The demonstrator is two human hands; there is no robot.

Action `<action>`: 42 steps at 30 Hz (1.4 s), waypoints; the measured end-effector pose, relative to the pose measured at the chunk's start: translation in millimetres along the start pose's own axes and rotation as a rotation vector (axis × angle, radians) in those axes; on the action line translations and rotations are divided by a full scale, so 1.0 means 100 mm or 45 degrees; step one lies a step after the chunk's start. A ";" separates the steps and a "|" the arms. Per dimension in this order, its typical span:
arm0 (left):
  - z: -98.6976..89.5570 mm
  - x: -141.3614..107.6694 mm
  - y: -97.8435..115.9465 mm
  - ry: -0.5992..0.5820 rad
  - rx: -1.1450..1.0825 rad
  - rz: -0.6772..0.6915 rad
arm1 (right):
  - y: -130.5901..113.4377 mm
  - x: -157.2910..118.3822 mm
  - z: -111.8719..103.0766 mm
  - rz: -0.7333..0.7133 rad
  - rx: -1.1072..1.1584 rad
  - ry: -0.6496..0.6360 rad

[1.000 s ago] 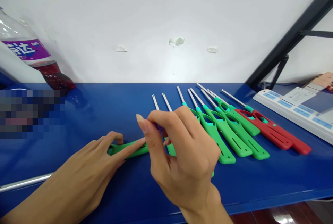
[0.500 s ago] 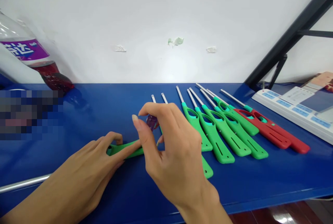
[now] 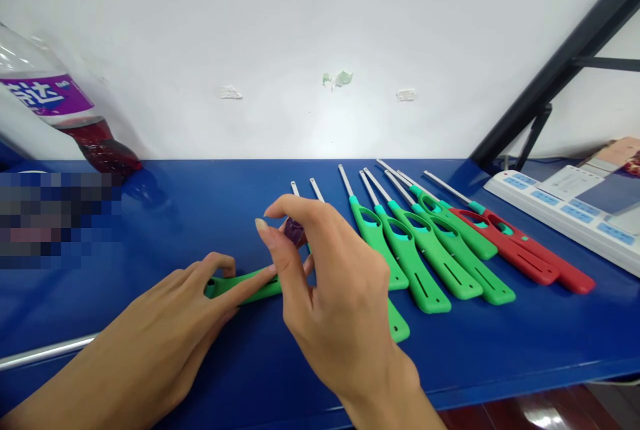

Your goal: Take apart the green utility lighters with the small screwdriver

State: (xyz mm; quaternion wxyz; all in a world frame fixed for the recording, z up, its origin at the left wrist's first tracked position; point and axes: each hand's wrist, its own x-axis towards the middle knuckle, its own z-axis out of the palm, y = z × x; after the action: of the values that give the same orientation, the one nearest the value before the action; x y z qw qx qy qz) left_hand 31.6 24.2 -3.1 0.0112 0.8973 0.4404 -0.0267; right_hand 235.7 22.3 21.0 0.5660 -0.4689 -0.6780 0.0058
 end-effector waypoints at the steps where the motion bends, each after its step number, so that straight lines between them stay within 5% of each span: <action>1: 0.00 0.00 0.00 0.000 -0.007 0.000 | 0.00 0.00 0.00 0.002 -0.004 0.001; 42: -0.01 0.00 0.01 0.012 -0.035 -0.018 | 0.02 0.01 -0.02 -0.072 0.041 -0.111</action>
State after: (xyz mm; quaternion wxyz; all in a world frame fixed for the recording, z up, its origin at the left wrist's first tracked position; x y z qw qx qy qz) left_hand 32.3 24.0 -2.2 0.0211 0.8941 0.4471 -0.0164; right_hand 238.7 22.7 21.4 0.5432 -0.4397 -0.7149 0.0211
